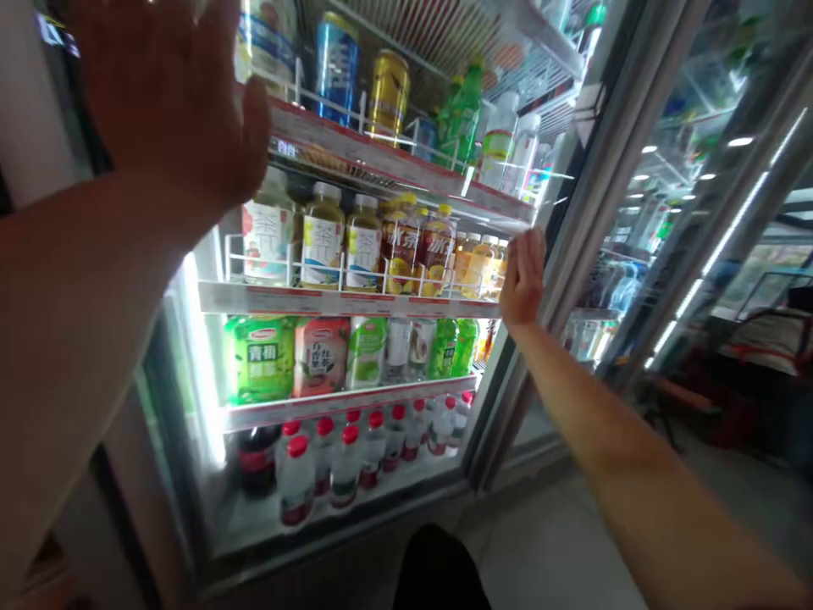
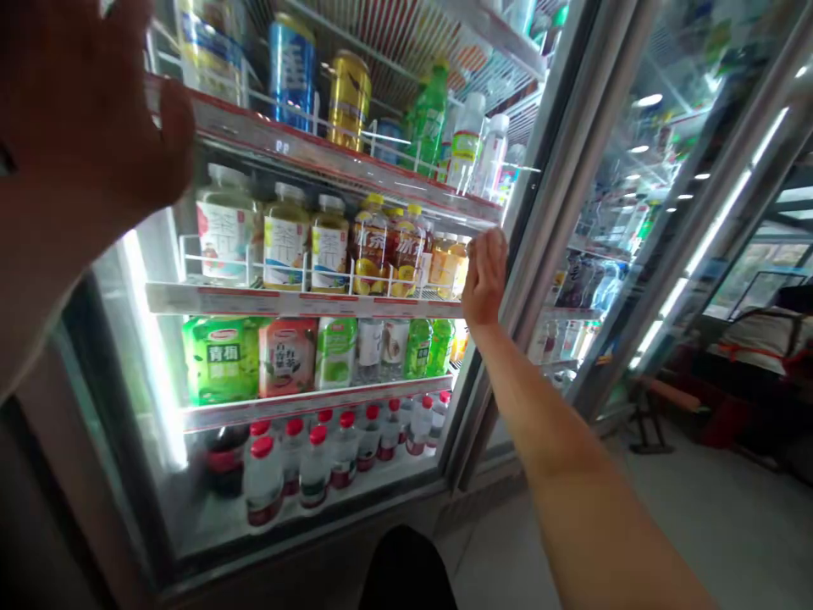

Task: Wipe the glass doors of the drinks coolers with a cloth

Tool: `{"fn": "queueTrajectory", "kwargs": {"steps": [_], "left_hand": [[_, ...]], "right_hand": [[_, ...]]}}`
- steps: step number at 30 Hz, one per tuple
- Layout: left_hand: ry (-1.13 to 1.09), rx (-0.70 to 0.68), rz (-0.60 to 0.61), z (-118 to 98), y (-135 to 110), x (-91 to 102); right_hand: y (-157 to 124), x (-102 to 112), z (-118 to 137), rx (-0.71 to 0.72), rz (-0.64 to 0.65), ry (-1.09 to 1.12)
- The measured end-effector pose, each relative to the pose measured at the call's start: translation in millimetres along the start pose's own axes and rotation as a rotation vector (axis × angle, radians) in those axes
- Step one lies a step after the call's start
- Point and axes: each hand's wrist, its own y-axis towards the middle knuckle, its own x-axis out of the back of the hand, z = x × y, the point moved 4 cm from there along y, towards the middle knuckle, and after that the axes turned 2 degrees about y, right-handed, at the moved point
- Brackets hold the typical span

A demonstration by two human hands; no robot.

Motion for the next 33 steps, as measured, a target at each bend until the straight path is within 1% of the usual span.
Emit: {"fn": "queueTrajectory", "kwargs": {"steps": [2, 3, 4, 5, 7, 8, 10, 12, 14, 16, 18, 20, 22, 24, 25, 26, 27, 29, 31, 33], "left_hand": [[-0.01, -0.034, 0.218, 0, -4, 7.9], [-0.008, -0.016, 0.286, 1, -6, 12.0], [0.002, 0.023, 0.304, 2, -6, 16.7], [0.006, 0.042, 0.312, 1, -6, 20.4], [-0.008, 0.061, 0.33, -4, -3, 24.6], [-0.024, 0.076, 0.346, -6, -2, 25.8], [-0.047, 0.121, 0.384, -9, 1, 28.0], [-0.055, 0.155, 0.406, -12, 2, 30.8], [-0.065, 0.165, 0.391, -13, 3, 33.8], [-0.07, 0.152, 0.364, -13, 2, 34.5], [-0.069, 0.134, 0.352, -11, 2, 31.8], [-0.059, 0.116, 0.361, -8, 0, 26.3], [-0.026, 0.1, 0.367, -3, -2, 20.4], [0.027, 0.074, 0.341, 1, -4, 15.7], [0.051, 0.05, 0.317, 3, -6, 13.9], [0.069, 0.027, 0.287, 4, -7, 12.5], [0.082, 0.005, 0.254, 5, -8, 11.4], [0.098, -0.024, 0.201, 5, -9, 10.2], [0.104, -0.013, 0.175, 6, -10, 10.3], [0.105, 0.014, 0.17, 5, -10, 11.9]], "right_hand": [[-60, 12, 15, 0.022, 0.031, 0.009], [-88, 18, 23, 0.031, 0.054, 0.015], [-115, 24, 29, 0.035, 0.084, 0.018], [-139, 28, 35, 0.027, 0.151, -0.006], [-177, 36, 43, 0.023, 0.191, -0.016], [-189, 39, 45, 0.022, 0.205, -0.02], [-201, 41, 45, 0.029, 0.202, -0.017], [-194, 38, 40, 0.043, 0.18, -0.013], [-171, 30, 31, 0.053, 0.145, -0.011], [-131, 20, 21, 0.056, 0.1, -0.006], [-81, 8, 13, 0.063, 0.037, 0.014], [-26, -4, 4, 0.011, -0.026, 0.036], [23, -16, -2, -0.057, -0.081, 0.074], [55, -27, -1, -0.084, -0.093, 0.103], [63, -31, 4, -0.085, -0.095, 0.11], [65, -33, 11, -0.078, -0.093, 0.111], [61, -34, 21, -0.065, -0.086, 0.107], [35, -31, 47, -0.023, -0.056, 0.091], [-11, -24, 77, 0.021, -0.001, 0.07], [-71, -12, 104, 0.048, 0.076, 0.059]]}}
